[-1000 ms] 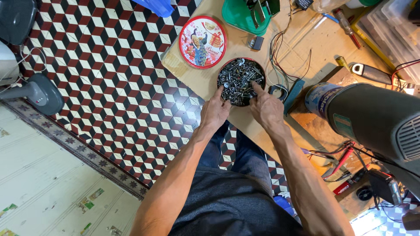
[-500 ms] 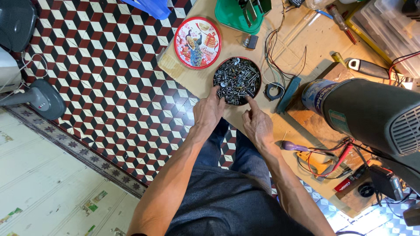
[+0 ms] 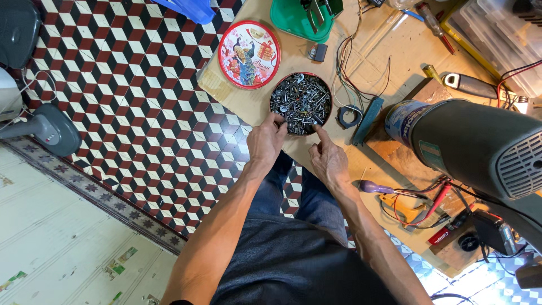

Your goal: The person uses a cordless drill to fasten screws into a black plastic housing on a workbench. They repeatedly select screws from a tin, position them, and drive them in, then briefly inspect the housing and reach for additional parts from a shelf.

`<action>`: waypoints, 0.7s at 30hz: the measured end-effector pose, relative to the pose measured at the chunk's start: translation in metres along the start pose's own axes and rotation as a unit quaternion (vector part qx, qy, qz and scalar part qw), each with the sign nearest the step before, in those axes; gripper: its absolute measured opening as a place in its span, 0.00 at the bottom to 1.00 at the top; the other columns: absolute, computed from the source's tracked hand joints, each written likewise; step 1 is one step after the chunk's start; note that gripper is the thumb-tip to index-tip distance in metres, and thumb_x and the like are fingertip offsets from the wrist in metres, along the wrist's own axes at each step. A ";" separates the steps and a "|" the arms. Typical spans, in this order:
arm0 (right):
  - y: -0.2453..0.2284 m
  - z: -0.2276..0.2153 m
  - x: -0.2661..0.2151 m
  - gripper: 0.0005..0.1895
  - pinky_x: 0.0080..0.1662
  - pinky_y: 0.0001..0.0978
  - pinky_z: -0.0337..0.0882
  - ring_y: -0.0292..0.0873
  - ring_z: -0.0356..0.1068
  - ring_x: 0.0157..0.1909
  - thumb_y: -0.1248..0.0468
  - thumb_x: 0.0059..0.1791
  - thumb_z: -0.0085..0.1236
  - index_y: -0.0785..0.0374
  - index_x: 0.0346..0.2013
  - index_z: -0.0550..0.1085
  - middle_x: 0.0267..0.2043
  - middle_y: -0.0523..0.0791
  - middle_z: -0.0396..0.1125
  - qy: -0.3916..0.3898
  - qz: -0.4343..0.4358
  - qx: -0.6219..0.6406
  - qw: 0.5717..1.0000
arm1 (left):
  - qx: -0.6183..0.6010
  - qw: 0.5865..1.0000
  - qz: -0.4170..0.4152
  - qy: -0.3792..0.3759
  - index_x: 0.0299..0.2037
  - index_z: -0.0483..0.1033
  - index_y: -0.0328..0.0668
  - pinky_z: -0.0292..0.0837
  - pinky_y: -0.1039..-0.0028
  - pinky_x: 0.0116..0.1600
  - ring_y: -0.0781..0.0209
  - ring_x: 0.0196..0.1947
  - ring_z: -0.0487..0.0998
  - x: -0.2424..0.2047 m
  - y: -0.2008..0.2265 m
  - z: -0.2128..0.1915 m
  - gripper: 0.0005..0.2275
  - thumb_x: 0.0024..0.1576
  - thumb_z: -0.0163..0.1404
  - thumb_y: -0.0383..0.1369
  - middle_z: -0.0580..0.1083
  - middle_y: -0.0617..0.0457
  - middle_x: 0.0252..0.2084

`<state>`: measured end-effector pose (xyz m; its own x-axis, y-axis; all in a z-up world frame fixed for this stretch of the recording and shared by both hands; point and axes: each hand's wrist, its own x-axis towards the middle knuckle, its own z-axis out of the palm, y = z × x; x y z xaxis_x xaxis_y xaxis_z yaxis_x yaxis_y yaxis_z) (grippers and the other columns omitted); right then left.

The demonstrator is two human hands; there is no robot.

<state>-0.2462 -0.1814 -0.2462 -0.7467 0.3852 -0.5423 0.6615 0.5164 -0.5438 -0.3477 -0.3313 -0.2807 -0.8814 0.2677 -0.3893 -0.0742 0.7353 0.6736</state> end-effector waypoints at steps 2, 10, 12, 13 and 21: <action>0.001 -0.001 -0.001 0.29 0.41 0.50 0.73 0.57 0.75 0.33 0.63 0.49 0.49 0.53 0.67 0.65 0.30 0.53 0.74 -0.004 -0.004 0.003 1.000 | -0.030 0.999 -0.015 -0.007 0.41 0.79 0.45 0.73 0.59 0.34 0.48 0.26 0.81 -0.003 0.000 0.001 0.07 0.57 0.57 0.36 0.78 0.49 0.24; -0.002 -0.007 0.004 0.32 0.44 0.51 0.72 0.59 0.75 0.35 0.63 0.49 0.48 0.53 0.69 0.63 0.31 0.55 0.73 -0.030 0.002 -0.026 0.999 | -0.044 0.992 -0.060 -0.099 0.58 0.77 0.49 0.68 0.66 0.28 0.62 0.18 0.74 -0.011 0.003 -0.004 0.17 0.59 0.55 0.38 0.75 0.54 0.19; -0.004 -0.007 0.005 0.32 0.46 0.52 0.71 0.60 0.75 0.37 0.62 0.49 0.48 0.53 0.70 0.62 0.33 0.56 0.74 -0.034 0.003 -0.030 0.999 | -0.047 0.986 -0.080 -0.135 0.62 0.73 0.50 0.69 0.66 0.29 0.62 0.18 0.75 -0.009 0.004 -0.005 0.20 0.59 0.55 0.39 0.75 0.54 0.19; -0.006 -0.008 0.007 0.33 0.47 0.52 0.71 0.60 0.75 0.38 0.62 0.49 0.48 0.53 0.70 0.62 0.33 0.56 0.74 -0.042 0.017 -0.029 0.999 | -0.049 0.983 -0.090 -0.152 0.64 0.71 0.50 0.69 0.66 0.29 0.61 0.18 0.75 -0.006 0.005 -0.005 0.22 0.59 0.55 0.39 0.76 0.54 0.18; -0.012 -0.008 0.016 0.37 0.45 0.53 0.71 0.62 0.74 0.37 0.62 0.47 0.49 0.52 0.73 0.58 0.31 0.58 0.72 -0.045 0.022 -0.034 0.998 | -0.009 0.982 -0.019 -0.188 0.69 0.65 0.55 0.75 0.64 0.39 0.55 0.25 0.81 0.014 0.012 -0.009 0.29 0.55 0.57 0.36 0.77 0.51 0.20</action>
<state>-0.2667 -0.1752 -0.2432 -0.7050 0.3404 -0.6222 0.6855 0.5519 -0.4748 -0.3651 -0.3243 -0.2719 -0.6433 0.4542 -0.6164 -0.1145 0.7389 0.6640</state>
